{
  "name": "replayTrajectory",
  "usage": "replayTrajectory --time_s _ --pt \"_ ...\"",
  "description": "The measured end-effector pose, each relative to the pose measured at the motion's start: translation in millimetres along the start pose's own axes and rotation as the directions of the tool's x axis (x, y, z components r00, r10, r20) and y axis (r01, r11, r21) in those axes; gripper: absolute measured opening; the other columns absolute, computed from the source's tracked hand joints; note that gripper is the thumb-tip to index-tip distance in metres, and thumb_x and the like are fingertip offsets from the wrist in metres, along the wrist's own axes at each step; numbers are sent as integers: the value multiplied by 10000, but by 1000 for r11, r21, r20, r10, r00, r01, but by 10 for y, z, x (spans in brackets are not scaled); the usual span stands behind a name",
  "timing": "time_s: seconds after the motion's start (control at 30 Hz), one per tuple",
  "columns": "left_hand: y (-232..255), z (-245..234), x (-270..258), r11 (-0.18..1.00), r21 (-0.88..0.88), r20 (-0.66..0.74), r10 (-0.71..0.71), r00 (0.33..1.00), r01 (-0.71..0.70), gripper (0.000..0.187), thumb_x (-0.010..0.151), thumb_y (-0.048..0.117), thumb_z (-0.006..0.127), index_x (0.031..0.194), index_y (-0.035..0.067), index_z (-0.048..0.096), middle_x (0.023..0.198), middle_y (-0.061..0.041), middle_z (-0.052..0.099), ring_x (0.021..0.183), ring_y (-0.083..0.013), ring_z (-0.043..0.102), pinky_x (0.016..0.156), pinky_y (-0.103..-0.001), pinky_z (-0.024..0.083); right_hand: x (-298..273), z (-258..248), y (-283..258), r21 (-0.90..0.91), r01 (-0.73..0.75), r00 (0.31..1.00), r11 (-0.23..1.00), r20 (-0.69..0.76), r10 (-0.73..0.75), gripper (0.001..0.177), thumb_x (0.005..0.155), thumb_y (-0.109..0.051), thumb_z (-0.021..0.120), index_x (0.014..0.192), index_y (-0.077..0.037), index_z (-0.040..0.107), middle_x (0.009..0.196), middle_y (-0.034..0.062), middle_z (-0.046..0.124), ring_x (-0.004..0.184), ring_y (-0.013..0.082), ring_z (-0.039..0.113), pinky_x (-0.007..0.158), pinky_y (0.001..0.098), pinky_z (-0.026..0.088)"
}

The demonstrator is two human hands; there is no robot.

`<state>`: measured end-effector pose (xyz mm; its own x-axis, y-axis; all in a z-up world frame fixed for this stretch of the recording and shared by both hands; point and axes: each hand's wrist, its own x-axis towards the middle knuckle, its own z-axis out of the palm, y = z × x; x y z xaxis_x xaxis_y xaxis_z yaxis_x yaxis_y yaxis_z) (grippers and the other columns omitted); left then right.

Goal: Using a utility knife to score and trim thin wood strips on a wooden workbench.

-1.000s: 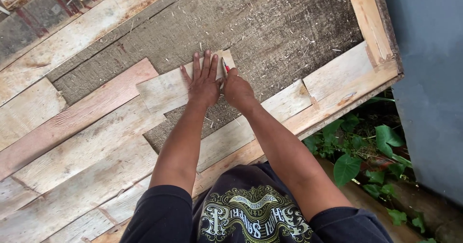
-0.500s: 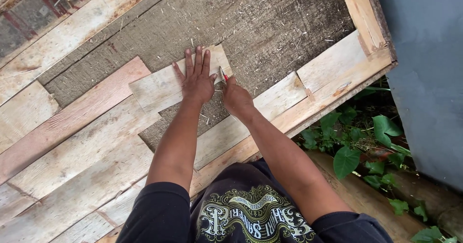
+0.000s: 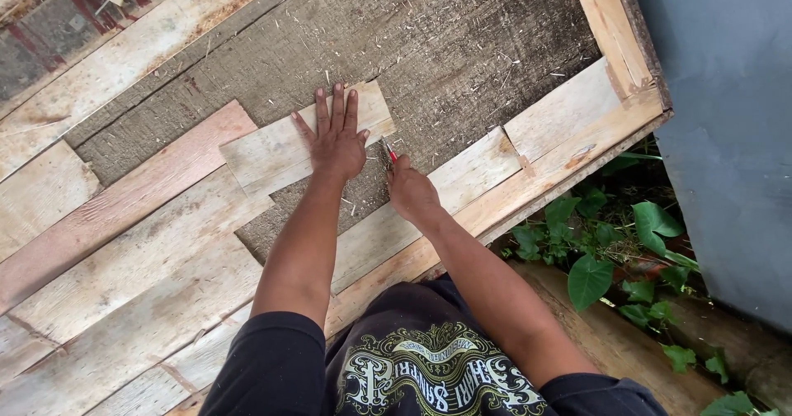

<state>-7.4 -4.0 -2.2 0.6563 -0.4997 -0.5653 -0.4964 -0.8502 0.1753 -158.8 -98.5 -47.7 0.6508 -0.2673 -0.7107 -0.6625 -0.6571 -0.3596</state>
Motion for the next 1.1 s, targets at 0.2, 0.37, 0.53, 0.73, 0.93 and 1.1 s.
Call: replayTrajectory --time_s 0.2,0.37,0.53,0.73,0.93,1.1 --pt "-57 -130 -30 994 -107 35 37 999 -34 712 1094 487 321 1670 276 -41 1715 21 -213 1548 -311 -259 1142 -756 -191 -160 -277 17 -35 27 997 999 69 -25 445 1043 -417 327 1218 -16 409 1062 316 690 1024 541 692 852 609 574" --pt "-57 -126 -12 992 -122 65 41 997 -33 798 1063 518 414 1669 272 -43 1715 22 -214 1542 -307 -274 1146 -754 -174 -180 -785 -412 40 61 996 997 -66 -59 379 1045 -370 355 1183 -27 436 1106 333 676 1051 551 678 864 608 568" --pt "-41 -167 -25 994 -101 79 43 996 -35 810 1065 479 435 1666 253 -59 1713 8 -227 1543 -332 -270 1147 -769 -163 202 -900 -695 74 81 989 994 -131 -71 341 1041 -335 391 1170 -22 433 1117 320 657 1054 549 673 852 613 568" --pt "-71 -137 8 995 -97 102 42 994 -32 794 1065 470 406 1661 267 -77 1717 20 -220 1551 -330 -257 1155 -769 -164 451 -798 -702 0 76 987 997 -140 -75 303 1062 -290 379 1174 -11 426 1136 296 643 1040 529 688 849 583 586" --pt "-90 -88 36 993 -115 88 48 995 -37 784 1063 505 384 1663 272 -62 1715 29 -223 1547 -332 -261 1149 -767 -180 560 -714 -646 18 69 986 997 -155 -65 316 1067 -306 361 1167 -9 406 1140 304 632 1056 545 677 861 579 580" --pt "-64 -129 2 994 -100 82 40 996 -32 781 1061 473 396 1665 271 -56 1722 27 -204 1554 -324 -246 1160 -760 -164 705 -620 -588 -6 69 990 998 -126 -70 303 1067 -282 358 1181 -5 407 1147 300 640 1069 543 678 871 585 579"
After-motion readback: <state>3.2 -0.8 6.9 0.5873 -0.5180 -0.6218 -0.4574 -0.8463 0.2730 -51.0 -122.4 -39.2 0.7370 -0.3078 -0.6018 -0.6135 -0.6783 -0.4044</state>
